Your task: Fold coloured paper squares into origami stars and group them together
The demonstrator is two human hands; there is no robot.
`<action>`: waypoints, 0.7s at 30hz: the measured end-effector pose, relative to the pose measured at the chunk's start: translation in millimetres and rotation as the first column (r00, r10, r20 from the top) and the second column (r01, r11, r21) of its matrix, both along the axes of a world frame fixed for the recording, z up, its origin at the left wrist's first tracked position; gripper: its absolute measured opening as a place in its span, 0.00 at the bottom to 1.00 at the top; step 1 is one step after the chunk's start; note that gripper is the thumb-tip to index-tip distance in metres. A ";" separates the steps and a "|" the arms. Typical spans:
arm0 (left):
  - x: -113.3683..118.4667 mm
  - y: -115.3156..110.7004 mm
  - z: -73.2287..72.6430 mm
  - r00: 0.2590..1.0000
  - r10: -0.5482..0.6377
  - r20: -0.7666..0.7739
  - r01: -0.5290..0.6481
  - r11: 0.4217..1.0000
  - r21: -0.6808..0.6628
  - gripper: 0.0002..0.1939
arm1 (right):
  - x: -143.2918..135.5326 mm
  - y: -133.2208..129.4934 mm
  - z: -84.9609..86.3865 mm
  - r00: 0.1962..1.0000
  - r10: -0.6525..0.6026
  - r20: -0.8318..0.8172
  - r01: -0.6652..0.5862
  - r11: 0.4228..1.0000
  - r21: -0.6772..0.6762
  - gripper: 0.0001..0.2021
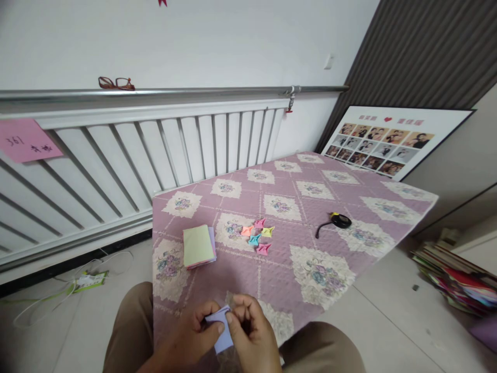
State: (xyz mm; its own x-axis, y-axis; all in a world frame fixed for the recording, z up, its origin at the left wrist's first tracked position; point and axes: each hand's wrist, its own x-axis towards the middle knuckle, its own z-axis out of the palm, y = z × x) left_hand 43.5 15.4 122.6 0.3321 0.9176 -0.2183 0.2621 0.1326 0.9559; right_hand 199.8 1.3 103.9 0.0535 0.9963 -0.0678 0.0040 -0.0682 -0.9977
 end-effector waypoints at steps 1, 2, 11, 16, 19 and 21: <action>0.0 0.1 -1.1 1.000 -0.004 0.005 0.004 1.000 -0.004 0.04 | -0.1 0.4 1.1 1.000 0.022 -0.019 -0.023 1.000 -0.020 0.18; -0.1 0.3 -2.2 1.000 -0.009 0.006 0.009 1.000 -0.010 0.04 | -0.1 0.8 2.2 0.998 0.054 -0.026 -0.055 0.998 -0.040 0.18; -6.4 -0.4 -7.5 0.998 -0.003 0.065 0.004 1.000 -0.012 0.10 | -0.8 -0.2 4.9 0.998 0.056 -0.023 -0.058 0.991 -0.118 0.20; -7.0 -1.3 -11.2 0.999 0.038 -0.003 -0.038 0.997 0.065 0.13 | -1.5 1.6 2.9 0.999 0.036 0.001 -0.036 0.996 -0.087 0.21; -6.3 -1.2 -15.0 1.000 0.018 0.008 -0.018 0.999 0.045 0.13 | -0.6 3.4 2.8 0.999 0.037 -0.016 -0.039 0.994 -0.099 0.22; -5.7 -1.0 -17.3 1.000 0.013 0.017 -0.014 1.000 0.018 0.13 | -0.1 3.6 2.9 0.998 0.049 -0.037 -0.053 0.992 -0.113 0.22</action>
